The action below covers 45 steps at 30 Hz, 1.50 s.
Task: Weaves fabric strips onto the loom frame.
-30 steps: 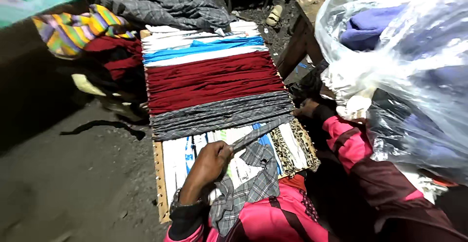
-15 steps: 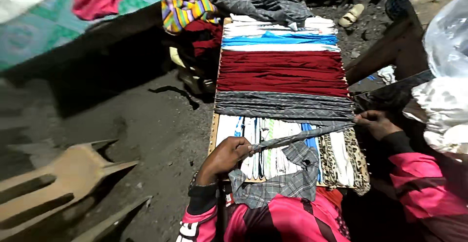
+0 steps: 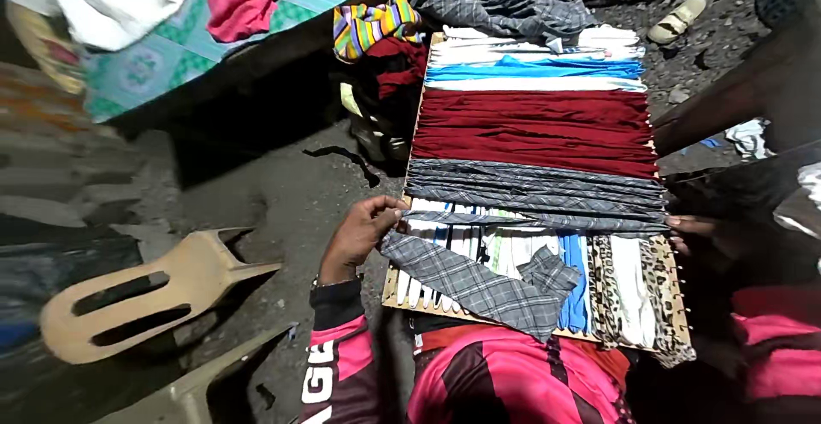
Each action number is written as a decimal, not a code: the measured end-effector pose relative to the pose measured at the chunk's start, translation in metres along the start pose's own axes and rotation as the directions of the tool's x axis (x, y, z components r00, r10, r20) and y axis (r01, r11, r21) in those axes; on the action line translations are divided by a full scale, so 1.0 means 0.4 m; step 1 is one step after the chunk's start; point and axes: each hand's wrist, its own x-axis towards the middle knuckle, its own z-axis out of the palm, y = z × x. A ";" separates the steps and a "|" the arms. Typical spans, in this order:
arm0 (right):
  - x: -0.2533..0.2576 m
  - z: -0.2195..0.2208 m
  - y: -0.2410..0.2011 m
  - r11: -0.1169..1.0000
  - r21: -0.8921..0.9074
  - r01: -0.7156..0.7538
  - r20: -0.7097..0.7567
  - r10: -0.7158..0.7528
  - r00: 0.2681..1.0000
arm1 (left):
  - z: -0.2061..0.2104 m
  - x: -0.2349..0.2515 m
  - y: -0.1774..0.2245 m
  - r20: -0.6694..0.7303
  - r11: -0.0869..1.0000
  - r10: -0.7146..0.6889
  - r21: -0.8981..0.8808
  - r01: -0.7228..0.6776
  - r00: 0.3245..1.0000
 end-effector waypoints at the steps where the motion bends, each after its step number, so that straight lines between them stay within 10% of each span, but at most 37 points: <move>1: -0.014 0.018 -0.027 0.994 -0.066 -0.088 -0.070 0.083 0.994 | 0.003 0.012 0.000 -0.034 0.999 0.003 0.052 -0.001 0.999; 8: 0.076 -0.067 0.114 0.928 -0.308 0.211 -0.065 -0.242 0.968 | 0.068 0.142 -0.022 -0.407 0.875 -0.094 0.401 0.270 0.909; 23: 0.091 -0.055 0.163 0.948 -0.181 0.260 -0.226 -0.298 0.927 | 0.084 0.131 -0.026 -0.414 0.872 -0.180 0.353 0.339 0.892; 45: 0.047 -0.054 0.159 0.809 -0.575 0.117 -0.318 -0.353 0.880 | 0.045 0.119 -0.016 -0.373 0.762 -0.209 0.518 0.390 0.904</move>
